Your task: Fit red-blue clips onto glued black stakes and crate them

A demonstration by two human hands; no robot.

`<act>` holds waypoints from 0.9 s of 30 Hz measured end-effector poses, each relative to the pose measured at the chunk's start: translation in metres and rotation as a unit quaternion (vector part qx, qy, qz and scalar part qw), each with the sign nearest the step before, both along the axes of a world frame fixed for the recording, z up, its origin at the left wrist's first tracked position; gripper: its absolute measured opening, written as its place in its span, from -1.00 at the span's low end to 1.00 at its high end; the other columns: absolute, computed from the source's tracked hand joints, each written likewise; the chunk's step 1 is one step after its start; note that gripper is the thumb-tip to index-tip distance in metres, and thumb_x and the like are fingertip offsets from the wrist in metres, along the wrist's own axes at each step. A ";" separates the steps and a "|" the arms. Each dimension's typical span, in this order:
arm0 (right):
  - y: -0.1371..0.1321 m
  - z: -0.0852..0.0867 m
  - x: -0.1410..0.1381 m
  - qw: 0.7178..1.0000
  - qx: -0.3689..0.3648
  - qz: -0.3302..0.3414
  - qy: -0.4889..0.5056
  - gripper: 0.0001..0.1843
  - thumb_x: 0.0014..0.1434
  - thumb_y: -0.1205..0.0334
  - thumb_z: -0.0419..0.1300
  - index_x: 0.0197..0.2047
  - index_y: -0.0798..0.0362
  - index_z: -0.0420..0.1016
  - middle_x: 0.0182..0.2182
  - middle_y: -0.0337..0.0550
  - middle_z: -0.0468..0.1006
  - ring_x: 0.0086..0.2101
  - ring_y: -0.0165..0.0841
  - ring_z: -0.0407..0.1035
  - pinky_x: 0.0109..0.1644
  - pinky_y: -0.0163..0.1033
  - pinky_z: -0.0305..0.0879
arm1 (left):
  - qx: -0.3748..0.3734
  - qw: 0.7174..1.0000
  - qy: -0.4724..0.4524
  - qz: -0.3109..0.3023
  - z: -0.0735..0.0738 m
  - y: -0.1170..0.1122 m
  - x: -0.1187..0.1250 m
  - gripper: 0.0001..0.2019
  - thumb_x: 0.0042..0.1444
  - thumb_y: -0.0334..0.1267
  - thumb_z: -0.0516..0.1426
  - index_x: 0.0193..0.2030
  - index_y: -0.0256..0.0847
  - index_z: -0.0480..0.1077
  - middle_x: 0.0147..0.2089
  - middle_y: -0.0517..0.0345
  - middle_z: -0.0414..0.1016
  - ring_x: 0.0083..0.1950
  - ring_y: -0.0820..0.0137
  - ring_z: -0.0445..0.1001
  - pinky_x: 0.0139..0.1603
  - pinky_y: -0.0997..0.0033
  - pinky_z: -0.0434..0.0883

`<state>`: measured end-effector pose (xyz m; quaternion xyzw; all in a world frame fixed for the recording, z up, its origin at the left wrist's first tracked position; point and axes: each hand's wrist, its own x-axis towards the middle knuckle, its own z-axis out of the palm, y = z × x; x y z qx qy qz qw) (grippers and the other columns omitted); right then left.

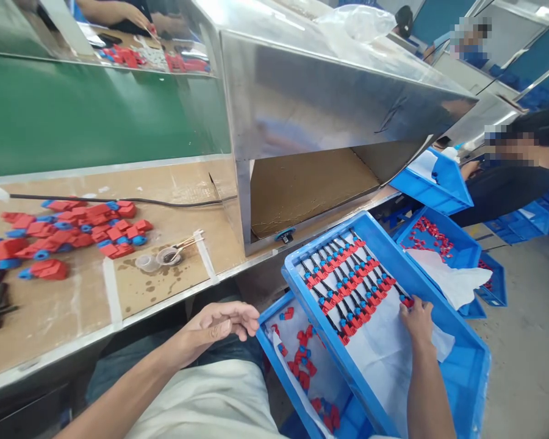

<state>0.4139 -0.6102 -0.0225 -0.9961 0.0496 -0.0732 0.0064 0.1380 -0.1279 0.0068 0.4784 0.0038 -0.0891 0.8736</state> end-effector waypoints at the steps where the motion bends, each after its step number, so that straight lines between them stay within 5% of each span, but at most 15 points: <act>1: 0.001 0.002 -0.004 1.000 0.001 0.000 -0.001 -0.42 0.15 0.17 0.16 0.24 0.17 0.37 0.03 0.20 0.36 -0.07 -0.06 0.39 -0.06 -0.03 0.34 | 0.001 1.000 0.001 -0.005 -0.001 0.000 -0.001 -0.50 0.15 0.06 0.23 0.06 -0.30 0.55 -0.09 -0.20 0.61 -0.13 0.19 0.54 -0.13 0.31 0.44; 8: 0.042 0.034 -0.052 0.994 0.024 0.097 -0.039 -0.67 0.20 0.17 0.15 -0.01 0.12 0.54 -0.10 0.07 0.46 -0.38 -0.29 0.39 -0.34 -0.20 0.25 | 0.040 0.999 0.018 -0.005 -0.002 0.009 -0.011 -0.48 0.12 0.13 0.24 0.06 -0.24 0.55 -0.08 -0.14 0.61 -0.09 0.17 0.53 -0.10 0.28 0.43; 14: 0.148 0.047 -0.132 0.953 0.091 0.268 -0.110 -0.71 0.38 0.10 0.08 -0.13 0.05 0.58 -0.27 -0.08 0.57 -0.36 -0.38 0.45 -0.31 -0.31 0.30 | 0.123 0.990 0.062 -0.041 0.005 0.018 -0.023 -0.45 0.10 0.19 0.24 0.03 -0.22 0.55 -0.08 -0.09 0.61 -0.07 0.17 0.53 -0.04 0.24 0.44; 18: 0.237 0.050 -0.175 0.894 0.142 0.411 -0.103 -0.76 0.40 0.21 0.08 -0.17 0.02 0.58 -0.34 -0.14 0.60 -0.34 -0.42 0.49 -0.22 -0.35 0.38 | 0.194 0.976 0.086 -0.053 0.018 0.034 -0.036 -0.45 0.14 0.20 0.21 0.05 -0.23 0.52 0.00 -0.10 0.59 0.05 0.17 0.52 0.12 0.19 0.40; 22: 0.311 0.051 -0.200 0.804 0.200 0.553 -0.082 -0.78 0.41 0.29 0.06 -0.17 0.07 0.55 -0.41 -0.16 0.59 -0.44 -0.45 0.48 -0.32 -0.38 0.36 | 0.236 0.969 0.067 -0.036 0.025 0.061 -0.058 -0.36 0.10 0.28 0.19 0.07 -0.25 0.50 0.03 -0.11 0.58 0.05 0.19 0.53 0.09 0.23 0.43; 27: 0.372 0.024 -0.193 0.697 0.239 0.671 -0.084 -0.81 0.36 0.22 0.15 -0.13 0.01 0.60 -0.32 -0.11 0.66 -0.38 -0.38 0.56 -0.30 -0.37 0.42 | 0.279 0.959 0.050 0.014 0.027 0.120 -0.082 -0.36 0.02 0.26 0.27 0.02 -0.27 0.53 -0.08 -0.08 0.63 -0.10 0.28 0.58 -0.06 0.37 0.46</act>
